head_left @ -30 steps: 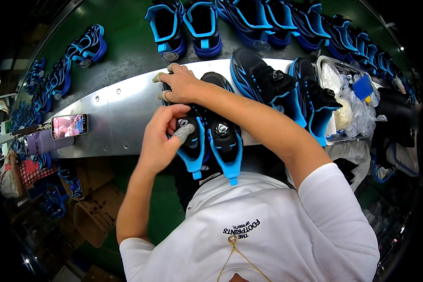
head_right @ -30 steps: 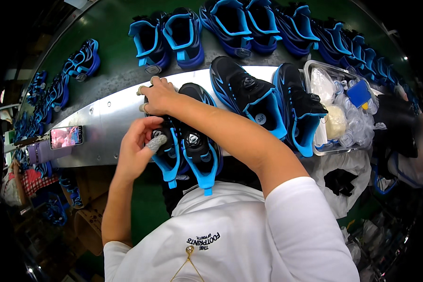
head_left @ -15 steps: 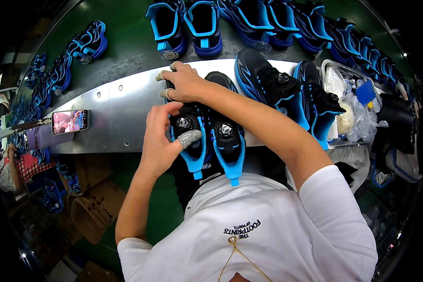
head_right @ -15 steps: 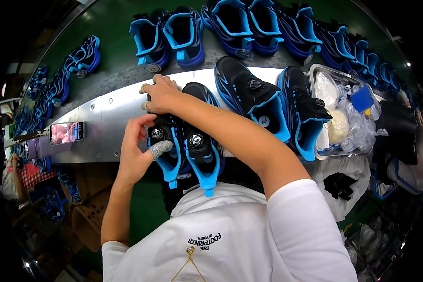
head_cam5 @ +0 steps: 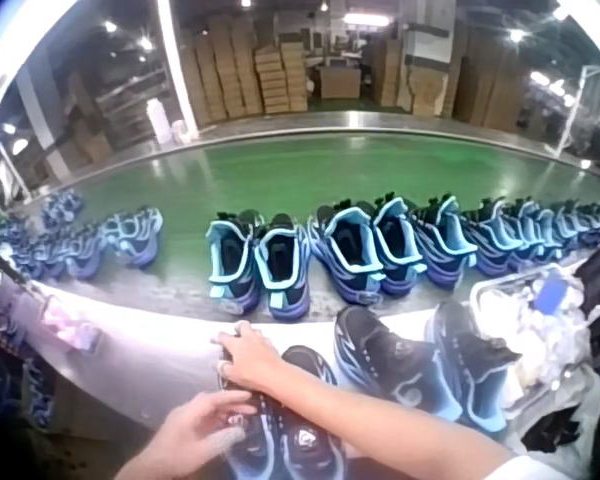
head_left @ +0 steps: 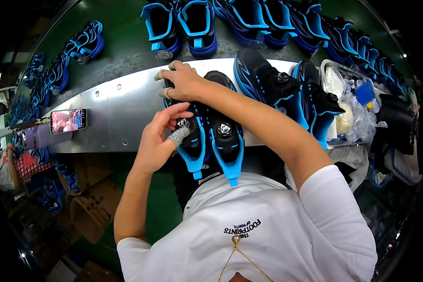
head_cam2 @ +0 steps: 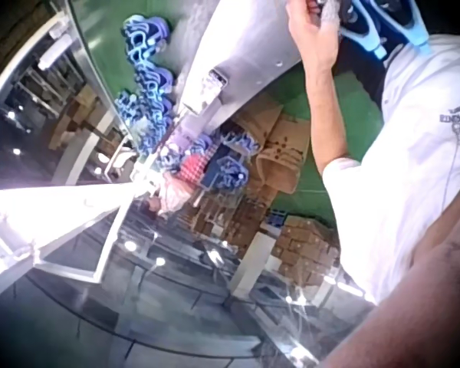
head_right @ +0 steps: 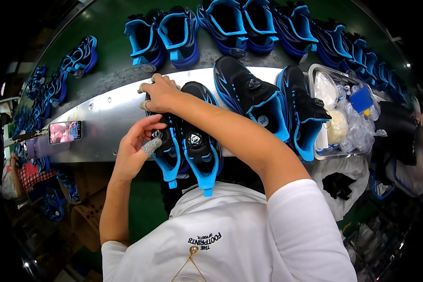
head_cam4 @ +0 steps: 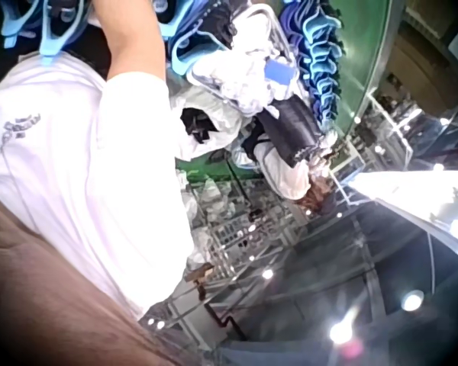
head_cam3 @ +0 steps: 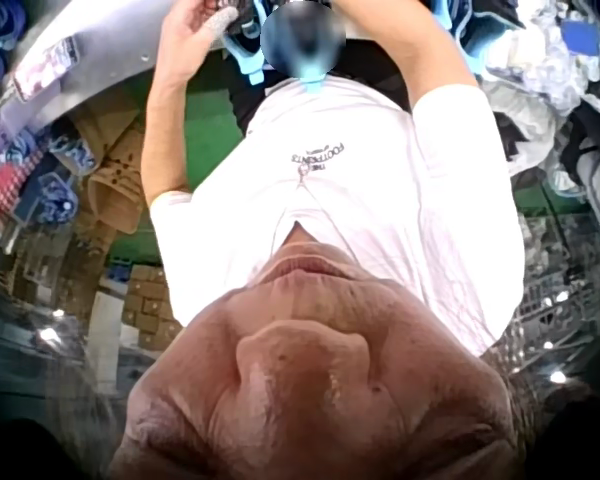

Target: The person cleans the interior and exterior surfaces of black and blue sneakers. The person uses a small cloth to wipe the inside of the heel, the tongue area, and the outer soles of several shoes taken from a conveyor belt.

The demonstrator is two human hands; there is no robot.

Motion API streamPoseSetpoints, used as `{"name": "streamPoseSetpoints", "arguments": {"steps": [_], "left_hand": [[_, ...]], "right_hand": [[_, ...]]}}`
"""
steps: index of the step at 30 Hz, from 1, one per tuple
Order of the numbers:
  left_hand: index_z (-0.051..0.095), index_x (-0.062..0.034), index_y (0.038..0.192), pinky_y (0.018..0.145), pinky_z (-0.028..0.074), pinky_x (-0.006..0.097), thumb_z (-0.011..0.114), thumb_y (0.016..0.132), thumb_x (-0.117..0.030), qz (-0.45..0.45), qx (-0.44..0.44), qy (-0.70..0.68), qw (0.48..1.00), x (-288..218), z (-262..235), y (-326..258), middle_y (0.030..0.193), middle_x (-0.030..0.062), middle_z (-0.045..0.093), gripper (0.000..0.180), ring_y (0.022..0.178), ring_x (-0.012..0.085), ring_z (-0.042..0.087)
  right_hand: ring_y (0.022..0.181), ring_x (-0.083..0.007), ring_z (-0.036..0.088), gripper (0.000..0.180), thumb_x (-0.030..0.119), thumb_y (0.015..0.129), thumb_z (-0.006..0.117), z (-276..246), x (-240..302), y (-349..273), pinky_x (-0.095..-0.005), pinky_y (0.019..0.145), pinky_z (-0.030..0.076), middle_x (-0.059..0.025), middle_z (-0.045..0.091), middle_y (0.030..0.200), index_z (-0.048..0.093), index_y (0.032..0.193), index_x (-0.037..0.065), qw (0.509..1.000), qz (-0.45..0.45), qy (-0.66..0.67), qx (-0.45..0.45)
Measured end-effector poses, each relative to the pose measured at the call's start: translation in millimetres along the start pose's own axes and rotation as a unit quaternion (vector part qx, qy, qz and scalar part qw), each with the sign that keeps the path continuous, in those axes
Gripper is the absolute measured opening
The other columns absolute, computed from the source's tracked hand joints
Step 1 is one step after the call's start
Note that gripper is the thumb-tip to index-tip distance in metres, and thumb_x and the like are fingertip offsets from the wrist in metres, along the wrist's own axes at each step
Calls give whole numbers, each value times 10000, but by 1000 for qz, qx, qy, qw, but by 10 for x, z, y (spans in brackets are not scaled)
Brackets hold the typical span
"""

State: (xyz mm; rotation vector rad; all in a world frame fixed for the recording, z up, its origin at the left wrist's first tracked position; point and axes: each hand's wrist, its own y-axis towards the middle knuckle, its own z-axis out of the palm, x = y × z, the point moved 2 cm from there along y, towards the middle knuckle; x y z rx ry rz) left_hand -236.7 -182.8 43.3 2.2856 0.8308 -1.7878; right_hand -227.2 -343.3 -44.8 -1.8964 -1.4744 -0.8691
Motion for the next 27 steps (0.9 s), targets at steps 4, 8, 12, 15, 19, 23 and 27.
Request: {"name": "streamPoseSetpoints", "arguments": {"steps": [4, 8, 12, 15, 19, 23, 27], "left_hand": [[536, -62, 1297, 888, 409, 310, 689, 805, -96, 58, -16, 90, 994, -72, 49, -45, 1067, 58, 619, 517, 993, 184, 499], [575, -35, 1204, 852, 407, 282, 712, 783, -95, 17, -96, 114, 989, -27, 105, -50, 988, 52, 607, 447, 912, 162, 483], [591, -20, 1234, 864, 392, 264, 673, 795, -51, 30, 42, -37, 998, 83, -27, 38, 1084, 49, 642, 448, 898, 144, 469], [574, -34, 1280, 880, 386, 258, 663, 811, -48, 39, 71, -8, 997, 41, -90, 48, 1141, 46, 644, 477, 912, 138, 472], [612, -50, 1234, 884, 403, 267, 680, 834, -75, 56, 7, 24, 998, 157, 15, -17, 1110, 39, 639, 406, 959, 147, 513], [670, -49, 1111, 923, 427, 314, 672, 841, -69, 33, 63, -62, 996, 123, -37, 15, 1110, 82, 630, 270, 1052, 205, 552], [667, -58, 1114, 956, 437, 381, 660, 837, -89, 194, -28, 304, 932, -301, 117, -135, 1191, 124, 621, 279, 1095, 320, 549]], "right_hand": [[1209, -422, 462, 502, 429, 775, 705, -1, -31, 7, -490, 1015, 373, -235, 483, 1307, 630, 1236, 245, 1000, 0, -8, -5], [1199, -421, 472, 495, 428, 776, 707, -3, 3, -4, -484, 1015, 378, -236, 493, 1297, 636, 1227, 237, 1000, -6, -5, -12], [1196, -420, 473, 494, 421, 776, 708, -28, -36, 3, -476, 1016, 386, -231, 492, 1301, 634, 1230, 240, 1000, -3, 5, -4], [1194, -419, 474, 491, 414, 776, 708, -7, -18, 5, -472, 1015, 390, -230, 492, 1301, 633, 1232, 245, 1000, -3, 7, 1], [1194, -415, 475, 485, 405, 777, 708, 10, -10, -6, -467, 1014, 394, -229, 495, 1298, 636, 1231, 249, 1000, -4, 2, -8], [1196, -424, 470, 493, 411, 773, 712, 5, -18, -7, -471, 1015, 392, -240, 481, 1309, 636, 1233, 249, 1000, -5, 24, 3], [1139, -374, 514, 386, 345, 819, 690, -108, -147, -23, -440, 984, 420, -202, 577, 1179, 674, 1164, 173, 994, -49, 18, -100]]}}
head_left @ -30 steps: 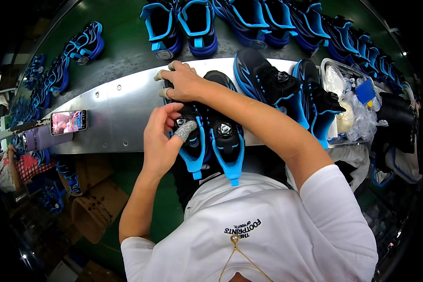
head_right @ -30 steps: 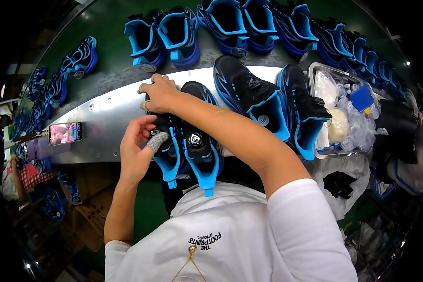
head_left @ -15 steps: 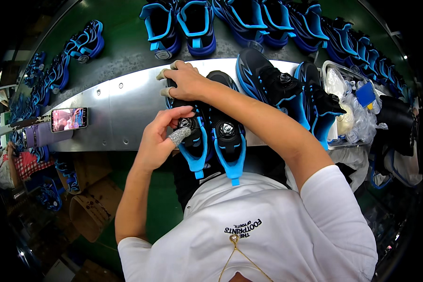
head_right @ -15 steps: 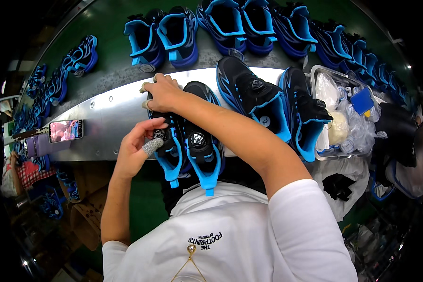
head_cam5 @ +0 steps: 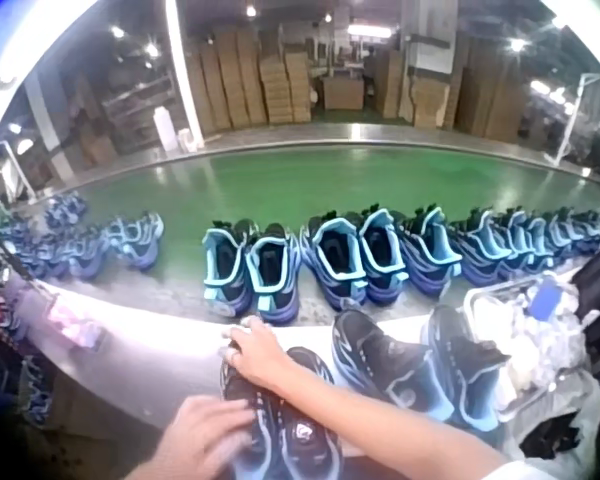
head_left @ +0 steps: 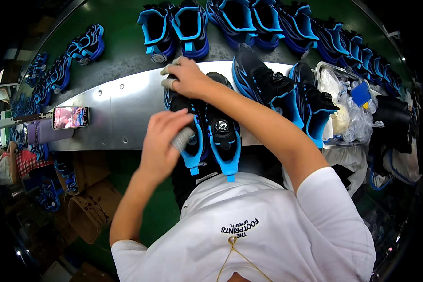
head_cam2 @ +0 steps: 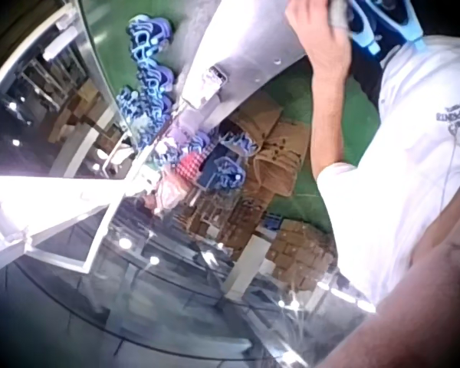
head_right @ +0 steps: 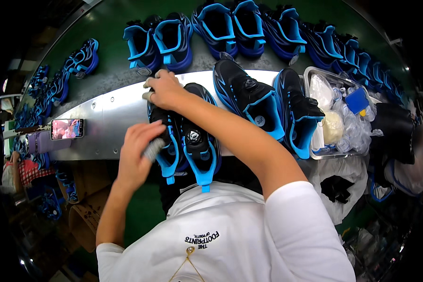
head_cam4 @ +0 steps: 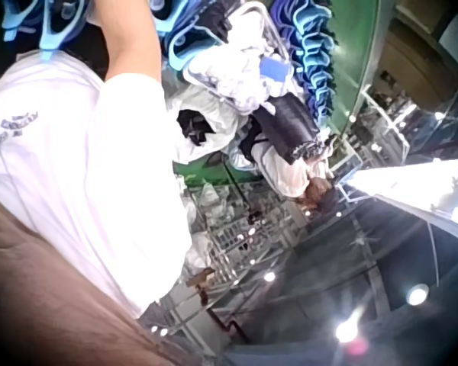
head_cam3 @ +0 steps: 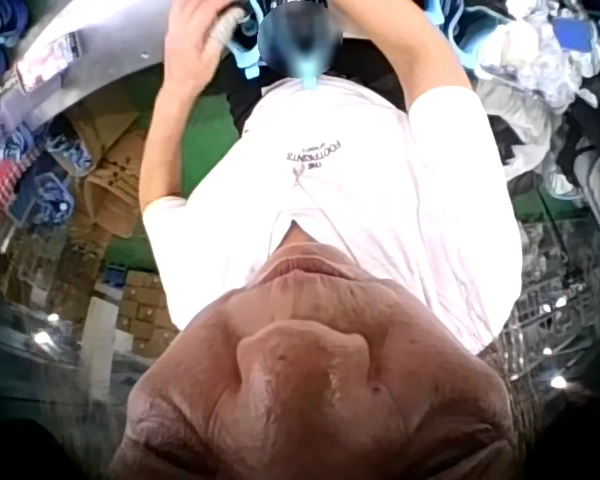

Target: The person cleans the interior and exterior surfaces of black and blue sneakers. The person uses a small cloth to wipe the inside of the heel, the tongue area, and the outer soles of several shoes taken from a conveyor belt.

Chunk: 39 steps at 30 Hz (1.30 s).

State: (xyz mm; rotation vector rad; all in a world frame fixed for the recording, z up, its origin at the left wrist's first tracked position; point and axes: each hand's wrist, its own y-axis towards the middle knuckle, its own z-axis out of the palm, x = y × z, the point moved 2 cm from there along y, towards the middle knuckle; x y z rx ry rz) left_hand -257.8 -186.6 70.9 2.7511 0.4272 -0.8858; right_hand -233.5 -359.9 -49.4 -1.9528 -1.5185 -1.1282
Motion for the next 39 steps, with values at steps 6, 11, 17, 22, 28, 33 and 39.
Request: {"name": "streamPoseSetpoints", "arguments": {"steps": [6, 11, 17, 22, 28, 33, 39], "left_hand": [[692, -88, 1013, 795, 483, 387, 798, 666, -253, 73, 91, 209, 971, -633, 515, -474, 1037, 144, 596, 399, 969, 322, 561], [676, -100, 899, 663, 494, 390, 774, 675, -264, -19, 171, 79, 982, -229, 186, -206, 790, 82, 619, 295, 798, 274, 595], [682, -91, 744, 534, 447, 371, 816, 706, -402, -99, 124, 93, 983, 463, -909, 253, 656, 83, 589, 341, 591, 272, 579], [696, -89, 940, 709, 463, 404, 757, 769, -302, 13, -74, 327, 942, 1537, -1262, 948, 815, 112, 661, 280, 784, 314, 577], [633, -37, 1114, 812, 477, 396, 656, 858, -167, -14, -49, 93, 994, 1627, -338, 1458, 1032, 136, 664, 288, 929, 321, 605], [619, -30, 996, 693, 471, 372, 658, 865, -194, -134, -61, 72, 987, 1211, -337, 1433, 828, 150, 654, 214, 734, 292, 604], [602, -58, 837, 586, 455, 405, 708, 781, -162, 5, -58, 21, 998, 80, -128, 28, 733, 136, 595, 158, 657, 345, 586]], "right_hand": [[983, -295, 590, 237, 226, 865, 649, -606, 130, -202, -395, 851, 476, -149, 649, 975, 707, 1061, 105, 997, -28, 36, -56], [932, -233, 618, 215, 159, 898, 609, -702, 117, -368, -329, 788, 504, -124, 654, 1000, 698, 1073, 71, 995, 1, 94, -23], [942, -303, 606, 240, 194, 873, 638, -908, 205, -474, -374, 850, 480, -155, 607, 1071, 705, 1076, 83, 981, 103, 160, -20], [915, -266, 598, 312, 244, 886, 652, -957, 290, -239, -360, 815, 484, -139, 604, 1016, 655, 1177, 132, 996, 67, 16, -59], [936, -377, 628, 372, 302, 858, 686, -783, 132, 179, -459, 767, 494, -192, 648, 980, 610, 1178, 128, 978, 137, -158, -25], [848, -411, 616, 273, 268, 842, 691, -932, 293, 161, -482, 722, 477, -203, 661, 859, 616, 1014, 69, 995, 83, -26, -46], [737, -336, 590, 200, 214, 798, 721, -1188, 654, -1244, -404, 646, 464, -142, 585, 778, 616, 900, 79, 993, -40, 64, 95]]}}
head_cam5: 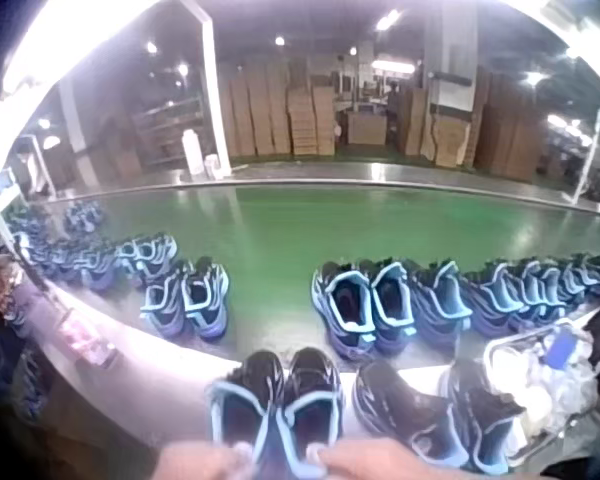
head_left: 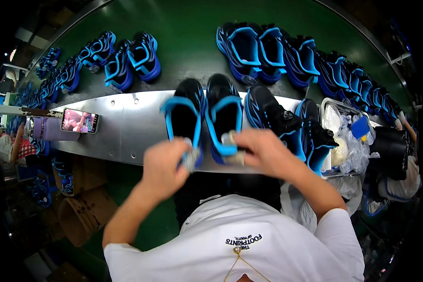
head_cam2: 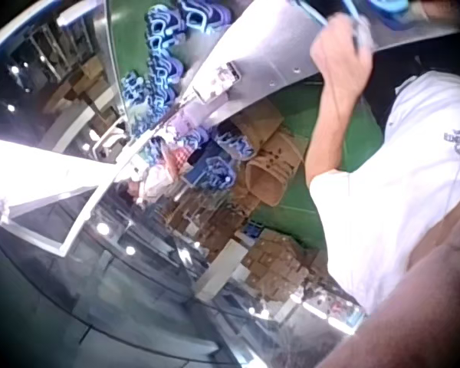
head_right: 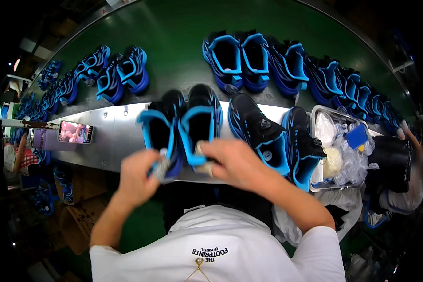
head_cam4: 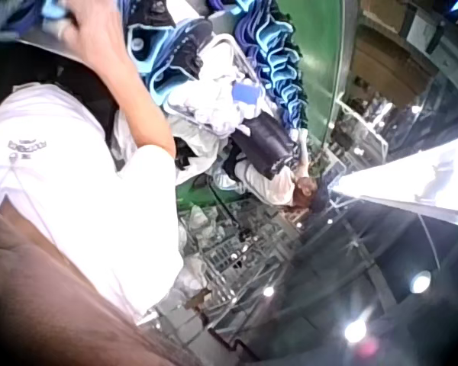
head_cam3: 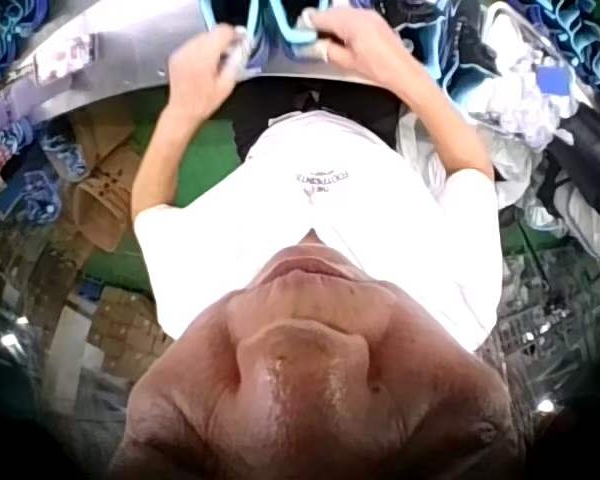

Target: The person cleans the interior and exterior surfaces of black and blue sneakers. The person uses a small cloth to wipe the inside of the heel, the tongue area, and the outer soles of several shoes taken from a conveyor belt.

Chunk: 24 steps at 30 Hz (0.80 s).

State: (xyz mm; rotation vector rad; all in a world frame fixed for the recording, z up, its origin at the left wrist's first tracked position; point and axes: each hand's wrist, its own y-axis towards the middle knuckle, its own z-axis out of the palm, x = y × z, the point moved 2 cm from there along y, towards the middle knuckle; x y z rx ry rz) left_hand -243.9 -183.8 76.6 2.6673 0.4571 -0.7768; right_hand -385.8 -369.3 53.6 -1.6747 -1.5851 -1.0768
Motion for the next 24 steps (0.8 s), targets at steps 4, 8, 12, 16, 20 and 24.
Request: {"name": "streamPoseSetpoints", "arguments": {"steps": [4, 8, 12, 16, 20, 24], "left_hand": [[637, -40, 884, 552, 464, 363, 754, 788, -203, -68, 71, -50, 994, -273, 396, -666, 762, 122, 605, 222, 630, 294, 590], [675, -68, 1026, 603, 477, 302, 783, 748, -100, -188, -47, -84, 977, -210, 65, -724, 940, 99, 654, 301, 686, 224, 578], [631, -78, 1136, 777, 478, 356, 752, 675, 2, -75, -125, 61, 987, -168, 36, -281, 1115, 117, 625, 484, 939, 275, 574], [584, -72, 1194, 756, 510, 400, 684, 647, 74, 6, -46, 36, 998, 140, 289, -77, 1059, 126, 587, 575, 868, 329, 608], [605, -73, 1154, 726, 506, 374, 646, 654, 75, -70, -25, 43, 996, -2, 390, -116, 981, 143, 571, 523, 804, 353, 608], [609, -73, 1132, 740, 499, 370, 623, 653, 69, -134, 9, 9, 991, -84, 323, -86, 997, 135, 530, 500, 836, 332, 594]], "right_hand": [[790, -350, 626, 304, 145, 784, 723, 253, 60, -612, -400, 668, 495, -128, 643, 843, 648, 1072, 87, 993, 76, -3, 92], [834, -294, 626, 472, 119, 728, 753, -164, 367, -443, -396, 729, 516, -121, 625, 889, 628, 1182, 103, 995, 84, -15, 42], [1041, -257, 561, 540, 88, 678, 782, 33, 183, -58, -356, 817, 505, -50, 611, 1096, 637, 1198, 97, 960, -56, -238, -133], [907, -300, 603, 448, 63, 718, 719, 153, -109, 124, -391, 714, 514, -113, 620, 938, 621, 1153, 97, 961, -110, -237, -90], [801, -346, 626, 363, 55, 732, 710, 149, -98, 182, -425, 671, 514, -137, 612, 801, 615, 1083, 59, 978, 52, -171, -110], [835, -377, 619, 410, 24, 720, 713, 187, 178, 62, -444, 695, 515, -169, 572, 1020, 614, 1109, 105, 989, 35, -112, -88]]}}
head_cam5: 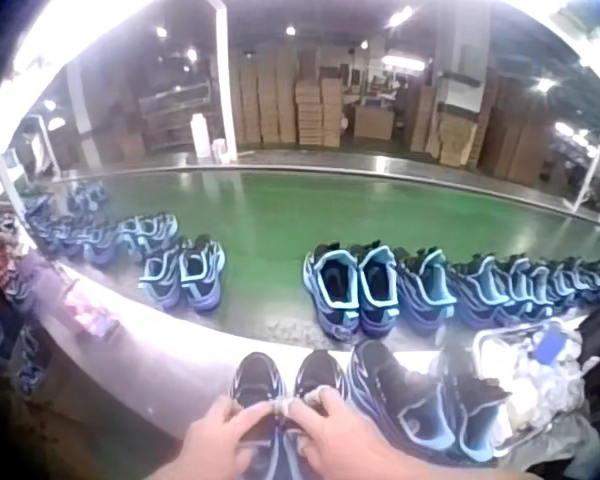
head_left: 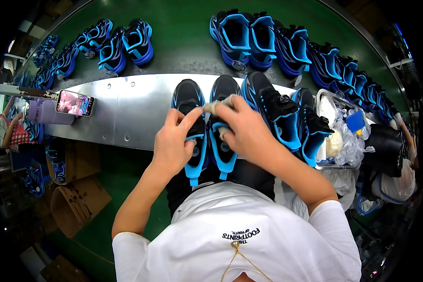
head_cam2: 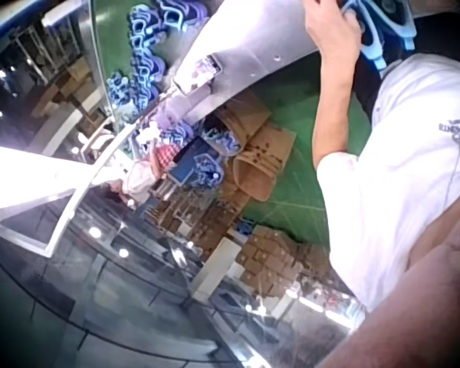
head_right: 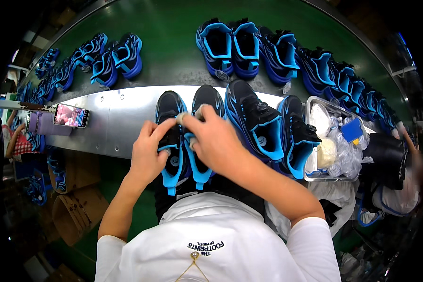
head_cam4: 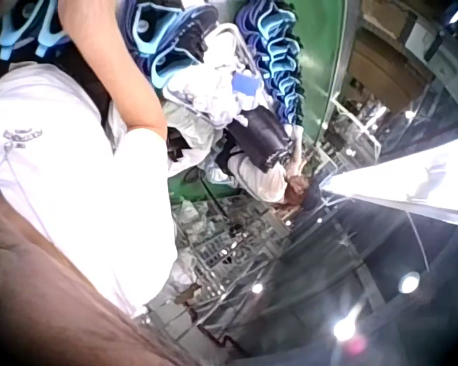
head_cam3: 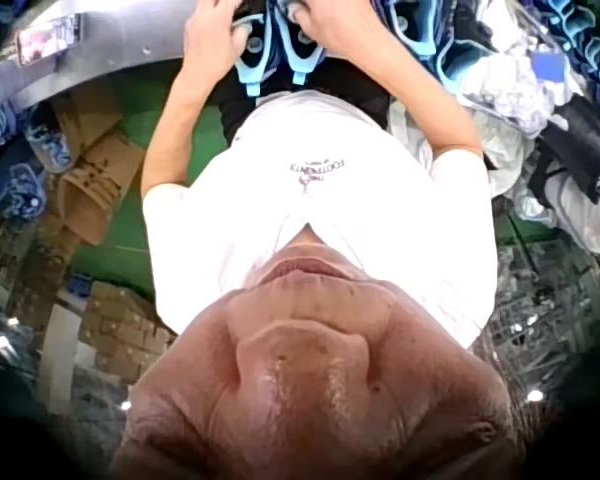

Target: The person cleans the interior and exterior surfaces of black and blue sneakers. The person uses a small cloth to wipe the inside of the heel, the tongue area, and the outer soles of several shoes taken from a conveyor belt.

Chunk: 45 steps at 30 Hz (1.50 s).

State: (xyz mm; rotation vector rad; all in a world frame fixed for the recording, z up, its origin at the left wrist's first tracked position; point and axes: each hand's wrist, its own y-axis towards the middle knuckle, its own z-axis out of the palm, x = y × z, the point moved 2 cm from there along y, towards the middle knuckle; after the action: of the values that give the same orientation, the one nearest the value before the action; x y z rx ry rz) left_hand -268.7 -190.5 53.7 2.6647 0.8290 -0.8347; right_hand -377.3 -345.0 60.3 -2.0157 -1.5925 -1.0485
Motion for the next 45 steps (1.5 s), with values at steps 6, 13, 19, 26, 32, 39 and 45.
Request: {"name": "streamPoseSetpoints", "arguments": {"steps": [6, 13, 19, 26, 32, 39, 45], "left_hand": [[614, -71, 1157, 849, 471, 392, 684, 712, -100, 71, 60, -27, 995, 29, -112, -163, 1129, 179, 500, 452, 964, 345, 559], [640, -65, 1139, 793, 468, 464, 662, 779, -133, 102, 53, 156, 981, -135, 67, -132, 984, 167, 568, 367, 932, 352, 586], [660, -98, 1095, 693, 518, 407, 675, 780, -81, 61, 39, 59, 996, -19, 21, -13, 979, 120, 558, 316, 800, 321, 622], [654, -60, 1062, 719, 504, 390, 721, 744, -65, 74, -37, 89, 993, -8, 62, -75, 941, 118, 537, 324, 812, 301, 594], [685, -78, 1007, 730, 488, 347, 682, 764, -25, 89, 38, -72, 993, 135, 42, 12, 945, 95, 556, 249, 848, 276, 584], [690, -100, 1020, 669, 458, 288, 612, 739, 60, 70, 99, -89, 989, 116, -67, 109, 930, 55, 554, 333, 734, 183, 556], [671, -62, 1042, 627, 425, 275, 592, 710, 91, 40, 82, -200, 976, 154, -76, 49, 865, 52, 536, 374, 659, 157, 490]], "right_hand": [[1120, -372, 543, 516, -34, 670, 687, -84, -144, -450, -395, 867, 524, -197, 492, 1237, 639, 1154, 140, 995, -64, -65, 49], [1155, -410, 519, 373, 89, 725, 710, 242, 65, -318, -408, 893, 511, -250, 498, 1272, 622, 1085, 40, 976, -84, -193, 49], [1278, -553, 364, 674, 221, 844, 716, 383, 18, -540, -491, 1039, 390, -379, 211, 1455, 425, 1439, 97, 999, -15, -26, -30], [1002, -449, 605, 480, 244, 874, 673, -151, 45, -182, -431, 866, 508, -284, 543, 1173, 564, 1323, 112, 990, 9, -66, 123], [714, -316, 590, 265, 187, 843, 682, 63, -100, -137, -413, 644, 502, -124, 535, 815, 660, 1105, 146, 983, -54, -168, 45], [705, -303, 618, 248, 180, 785, 732, -148, -144, -58, -403, 658, 510, -126, 554, 848, 664, 992, 63, 990, -56, -89, 89], [793, -297, 605, 293, 210, 781, 732, -133, -198, -63, -409, 676, 494, -118, 558, 849, 682, 1060, 135, 987, -39, -152, 38]]}}
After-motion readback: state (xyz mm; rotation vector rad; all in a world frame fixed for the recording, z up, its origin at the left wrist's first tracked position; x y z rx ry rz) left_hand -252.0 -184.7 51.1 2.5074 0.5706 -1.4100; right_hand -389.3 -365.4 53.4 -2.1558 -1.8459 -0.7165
